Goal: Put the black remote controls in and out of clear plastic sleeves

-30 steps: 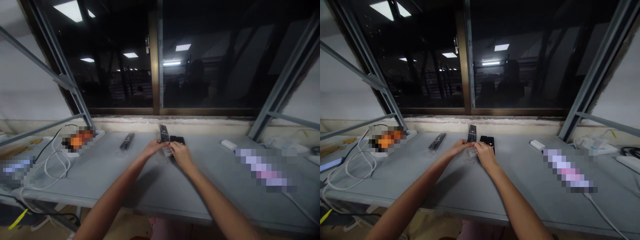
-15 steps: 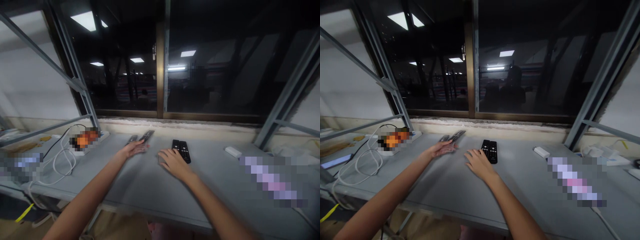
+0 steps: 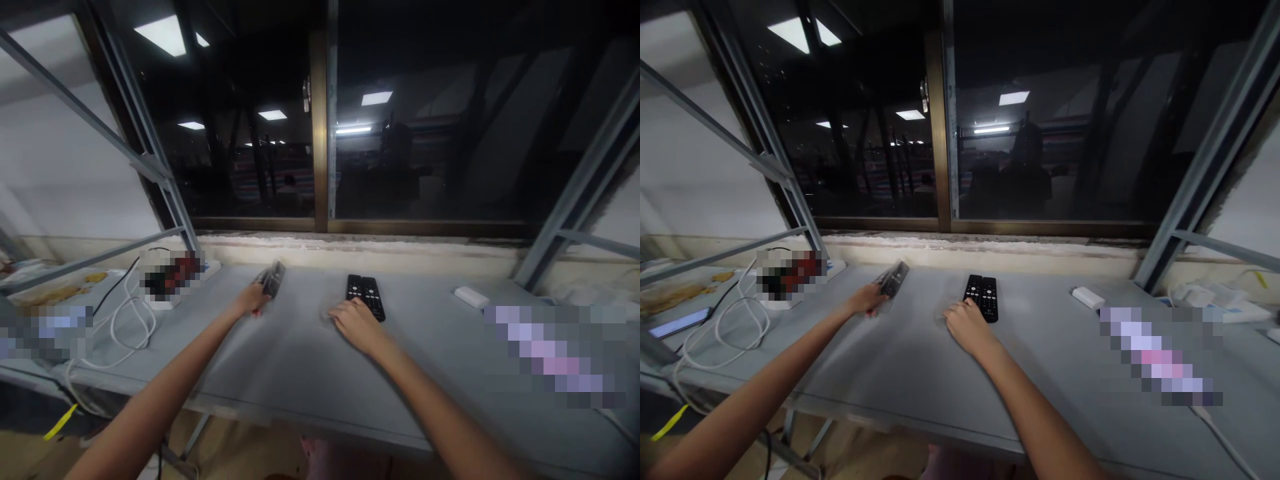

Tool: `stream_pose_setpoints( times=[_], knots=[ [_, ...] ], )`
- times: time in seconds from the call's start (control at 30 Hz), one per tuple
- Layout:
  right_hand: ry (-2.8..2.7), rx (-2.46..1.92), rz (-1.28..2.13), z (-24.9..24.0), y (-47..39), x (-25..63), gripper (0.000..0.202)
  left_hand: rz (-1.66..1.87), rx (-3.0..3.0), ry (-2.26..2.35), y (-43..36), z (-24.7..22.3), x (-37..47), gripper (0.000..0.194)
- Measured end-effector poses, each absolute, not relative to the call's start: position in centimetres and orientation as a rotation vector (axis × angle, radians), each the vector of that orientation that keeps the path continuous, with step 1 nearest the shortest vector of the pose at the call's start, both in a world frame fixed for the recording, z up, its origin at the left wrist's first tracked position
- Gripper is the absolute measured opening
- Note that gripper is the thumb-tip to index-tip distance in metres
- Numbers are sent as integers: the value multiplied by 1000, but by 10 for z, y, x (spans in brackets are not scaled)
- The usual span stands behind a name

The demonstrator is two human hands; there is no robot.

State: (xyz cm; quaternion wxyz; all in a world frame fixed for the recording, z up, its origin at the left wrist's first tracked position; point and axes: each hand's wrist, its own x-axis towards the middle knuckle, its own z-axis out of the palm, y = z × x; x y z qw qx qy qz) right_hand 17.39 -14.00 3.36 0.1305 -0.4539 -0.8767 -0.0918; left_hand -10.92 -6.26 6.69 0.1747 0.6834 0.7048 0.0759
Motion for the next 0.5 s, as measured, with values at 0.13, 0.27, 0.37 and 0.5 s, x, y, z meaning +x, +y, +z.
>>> stream_pose_setpoints(
  times=[0.13,0.27,0.37,0.5],
  knots=[
    [-2416,-1422,-240,37,-139,175,22,223,2220,2316,-87,78,-89,21],
    [-2115,-1414,-134,40,-138,179,18,764,2170,2128,-100,80,-64,21],
    [-1850,-1312,-74,40,-137,183,15,806,2006,1579,-102,75,-34,33],
    [-1663,-1159,-70,42,-137,188,13,719,1532,929,-97,65,15,46]
  ],
)
